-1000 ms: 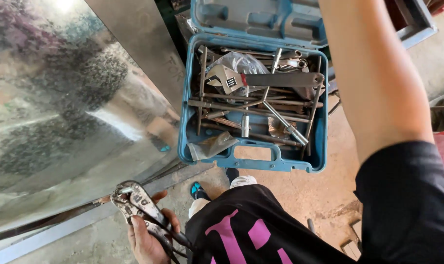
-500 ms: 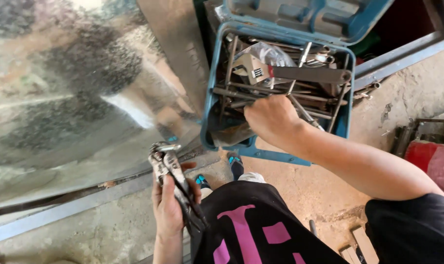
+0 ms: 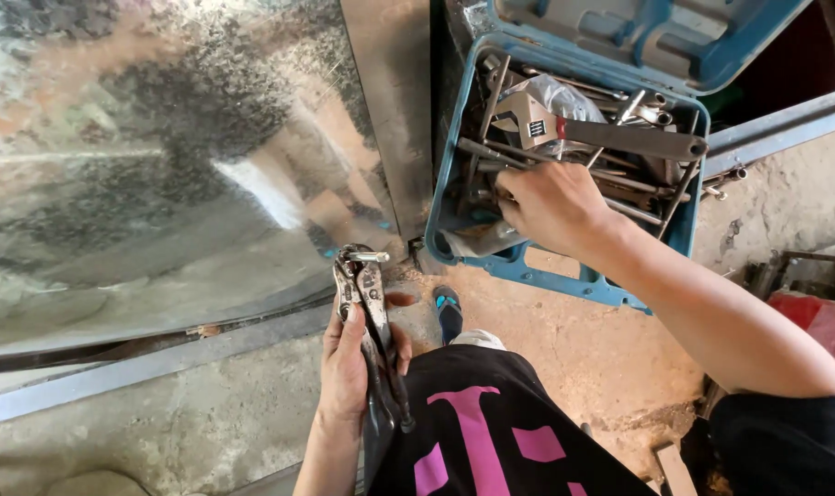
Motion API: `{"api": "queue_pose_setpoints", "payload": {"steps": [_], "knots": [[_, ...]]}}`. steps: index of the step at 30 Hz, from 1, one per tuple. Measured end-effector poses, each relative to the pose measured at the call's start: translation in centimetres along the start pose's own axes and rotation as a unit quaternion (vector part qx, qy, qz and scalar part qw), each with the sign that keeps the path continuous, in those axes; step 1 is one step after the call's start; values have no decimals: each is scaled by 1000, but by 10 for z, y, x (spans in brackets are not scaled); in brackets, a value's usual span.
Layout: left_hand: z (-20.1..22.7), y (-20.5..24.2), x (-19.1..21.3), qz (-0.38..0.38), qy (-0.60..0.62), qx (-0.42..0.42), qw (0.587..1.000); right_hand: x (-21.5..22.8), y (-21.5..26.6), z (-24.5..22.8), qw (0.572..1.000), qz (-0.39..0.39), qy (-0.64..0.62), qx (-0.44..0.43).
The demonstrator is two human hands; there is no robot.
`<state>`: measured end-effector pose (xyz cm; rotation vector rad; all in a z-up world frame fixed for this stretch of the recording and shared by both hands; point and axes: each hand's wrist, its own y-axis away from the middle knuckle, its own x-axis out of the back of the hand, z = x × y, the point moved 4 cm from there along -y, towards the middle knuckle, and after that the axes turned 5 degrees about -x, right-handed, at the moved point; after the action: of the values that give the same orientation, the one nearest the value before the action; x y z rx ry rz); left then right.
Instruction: Assembling components of a metal frame using bolts and various hand tools.
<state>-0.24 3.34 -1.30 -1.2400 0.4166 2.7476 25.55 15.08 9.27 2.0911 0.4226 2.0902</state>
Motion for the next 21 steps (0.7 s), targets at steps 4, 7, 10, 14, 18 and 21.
{"api": "queue_pose_setpoints", "payload": {"steps": [4, 7, 10, 14, 18, 21], "knots": [[4, -1, -2, 4, 0, 4, 1000, 28, 28, 17, 939, 199, -157, 234], [8, -2, -8, 0, 0, 10, 1000, 61, 45, 30, 896, 268, -241, 259], [8, -2, -11, -10, 10, 25, 1000, 64, 52, 53, 799, 279, -440, 301], [8, -1, -19, -5, 14, 70, 997, 61, 49, 20, 904, 199, -298, 234], [6, 1, -20, -35, 22, 97, 994, 62, 52, -14, 909, 95, -260, 312], [6, 5, -25, -64, 37, 109, 991, 72, 51, -37, 885, 143, -246, 369]]}}
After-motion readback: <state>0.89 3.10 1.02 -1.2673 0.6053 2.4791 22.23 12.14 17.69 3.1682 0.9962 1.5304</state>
